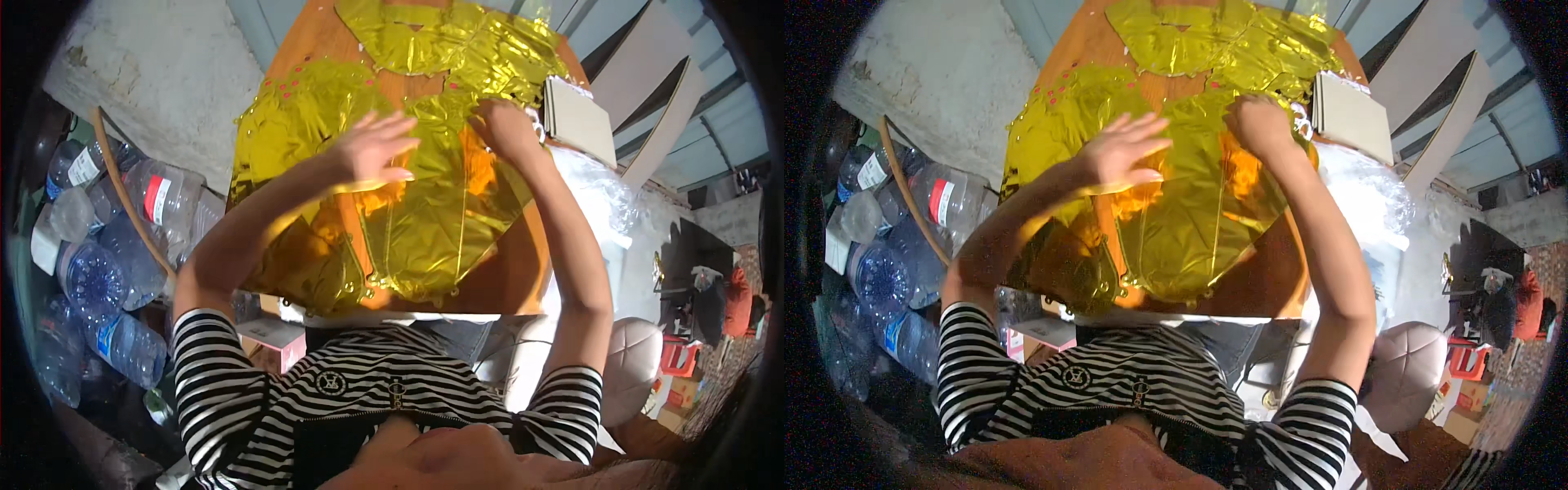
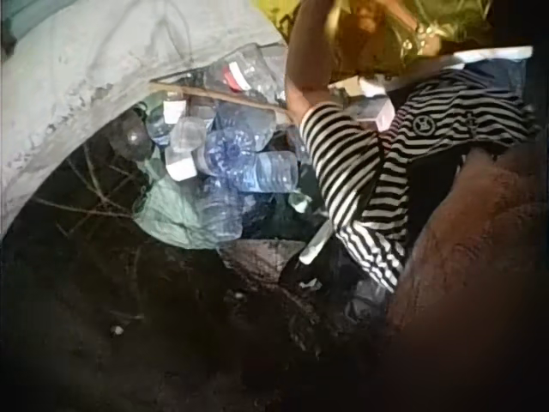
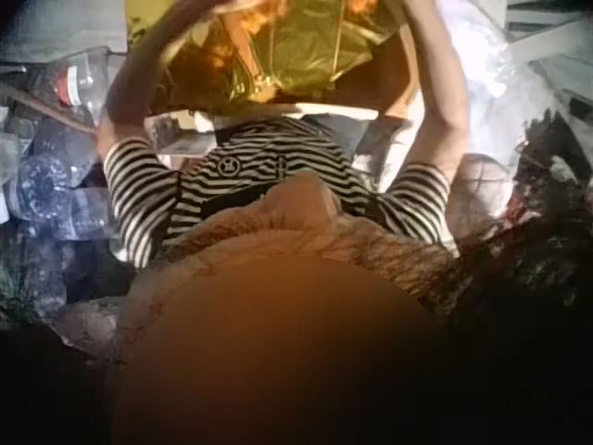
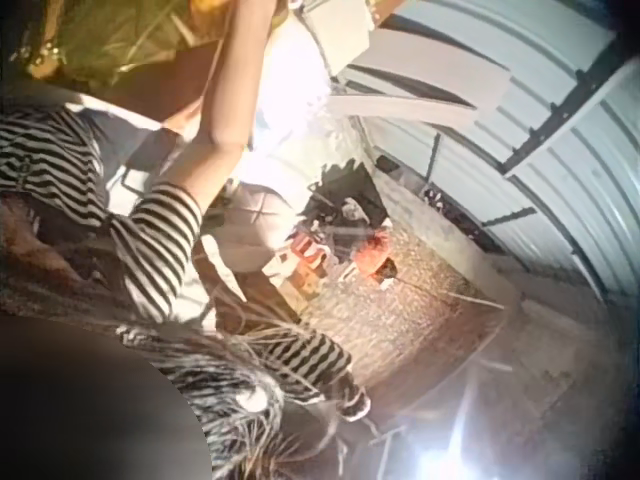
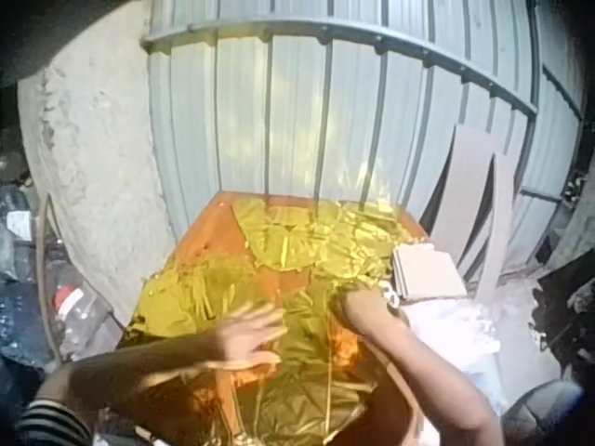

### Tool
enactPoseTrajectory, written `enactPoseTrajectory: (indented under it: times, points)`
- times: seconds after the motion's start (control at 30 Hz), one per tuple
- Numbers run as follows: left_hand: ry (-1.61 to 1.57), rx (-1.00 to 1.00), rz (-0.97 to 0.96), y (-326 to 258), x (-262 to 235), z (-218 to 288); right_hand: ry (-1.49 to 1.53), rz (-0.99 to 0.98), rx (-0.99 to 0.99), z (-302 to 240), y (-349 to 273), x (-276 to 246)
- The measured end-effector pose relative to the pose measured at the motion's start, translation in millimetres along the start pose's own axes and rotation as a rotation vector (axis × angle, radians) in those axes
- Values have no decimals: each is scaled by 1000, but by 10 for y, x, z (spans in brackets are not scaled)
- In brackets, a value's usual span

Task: Folding and smoothing out large gold-colored foil sheets on a table.

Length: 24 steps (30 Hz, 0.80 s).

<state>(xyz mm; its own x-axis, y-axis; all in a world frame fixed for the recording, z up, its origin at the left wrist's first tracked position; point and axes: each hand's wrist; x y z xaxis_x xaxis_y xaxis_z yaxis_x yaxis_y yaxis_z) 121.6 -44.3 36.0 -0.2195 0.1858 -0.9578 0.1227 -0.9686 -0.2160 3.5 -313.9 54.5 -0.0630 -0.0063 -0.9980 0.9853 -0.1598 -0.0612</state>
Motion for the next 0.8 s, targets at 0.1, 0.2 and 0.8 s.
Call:
enactPoseTrajectory:
  times: [0.1,0.2,0.8]
  points:
    - [50,45,-40,577,64,59,122,9,67,527,696,336]
    - [89,60,-88,792,228,-1,189,121,62,841,1114,531]
    - [62,168,29,751,409,-135,557,79,-71,1619,1500,803]
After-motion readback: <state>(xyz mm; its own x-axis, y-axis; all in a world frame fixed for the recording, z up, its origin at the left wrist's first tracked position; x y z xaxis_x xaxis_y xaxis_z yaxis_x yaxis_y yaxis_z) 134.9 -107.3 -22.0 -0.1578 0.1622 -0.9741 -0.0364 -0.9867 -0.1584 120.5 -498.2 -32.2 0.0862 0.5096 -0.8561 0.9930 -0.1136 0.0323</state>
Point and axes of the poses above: each hand's wrist, its own y-axis towards the middle knuckle, its own x-axis out of the palm, z = x × y, and after that the axes turned 10 degrees about -z, right-handed
